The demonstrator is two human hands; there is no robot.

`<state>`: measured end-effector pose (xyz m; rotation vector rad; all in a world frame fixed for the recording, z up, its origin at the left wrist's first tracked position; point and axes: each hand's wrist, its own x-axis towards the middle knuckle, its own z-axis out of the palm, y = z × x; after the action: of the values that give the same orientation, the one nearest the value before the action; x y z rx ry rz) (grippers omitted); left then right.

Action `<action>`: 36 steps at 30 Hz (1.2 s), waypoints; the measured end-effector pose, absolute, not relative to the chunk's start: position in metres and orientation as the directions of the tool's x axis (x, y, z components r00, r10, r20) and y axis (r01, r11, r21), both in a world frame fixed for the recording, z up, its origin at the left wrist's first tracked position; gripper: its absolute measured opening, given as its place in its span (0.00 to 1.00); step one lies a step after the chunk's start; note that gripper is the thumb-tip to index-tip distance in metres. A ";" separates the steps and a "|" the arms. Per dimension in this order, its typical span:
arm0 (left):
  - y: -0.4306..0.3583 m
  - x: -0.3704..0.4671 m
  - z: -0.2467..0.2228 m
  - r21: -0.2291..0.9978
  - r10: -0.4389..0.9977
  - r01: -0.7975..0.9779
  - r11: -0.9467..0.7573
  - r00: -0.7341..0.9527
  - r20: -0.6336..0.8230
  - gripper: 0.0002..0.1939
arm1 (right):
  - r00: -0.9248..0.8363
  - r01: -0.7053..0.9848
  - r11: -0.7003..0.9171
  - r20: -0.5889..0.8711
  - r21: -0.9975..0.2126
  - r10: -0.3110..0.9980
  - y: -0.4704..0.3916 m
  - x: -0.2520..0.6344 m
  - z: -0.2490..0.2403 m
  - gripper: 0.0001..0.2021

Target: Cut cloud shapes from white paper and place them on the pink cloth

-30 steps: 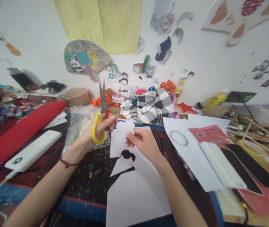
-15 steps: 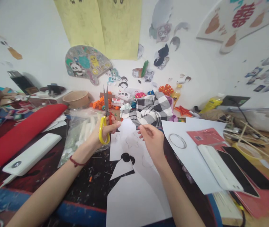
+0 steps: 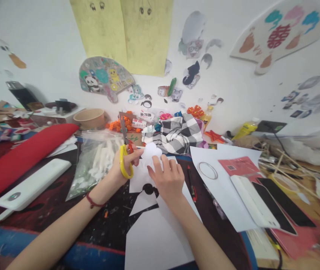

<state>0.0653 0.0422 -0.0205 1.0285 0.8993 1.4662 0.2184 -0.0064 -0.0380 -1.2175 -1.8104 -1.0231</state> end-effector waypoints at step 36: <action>0.040 0.072 -0.037 0.960 0.989 -0.259 -0.105 0.072 0.127 0.18 | 0.116 0.058 0.220 0.226 -0.974 0.967 0.023 0.251 -0.036 0.14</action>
<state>0.0717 0.0398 -0.0366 1.1390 0.8964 1.3391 0.2506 0.0226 -0.0361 -1.1293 -1.2495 0.9332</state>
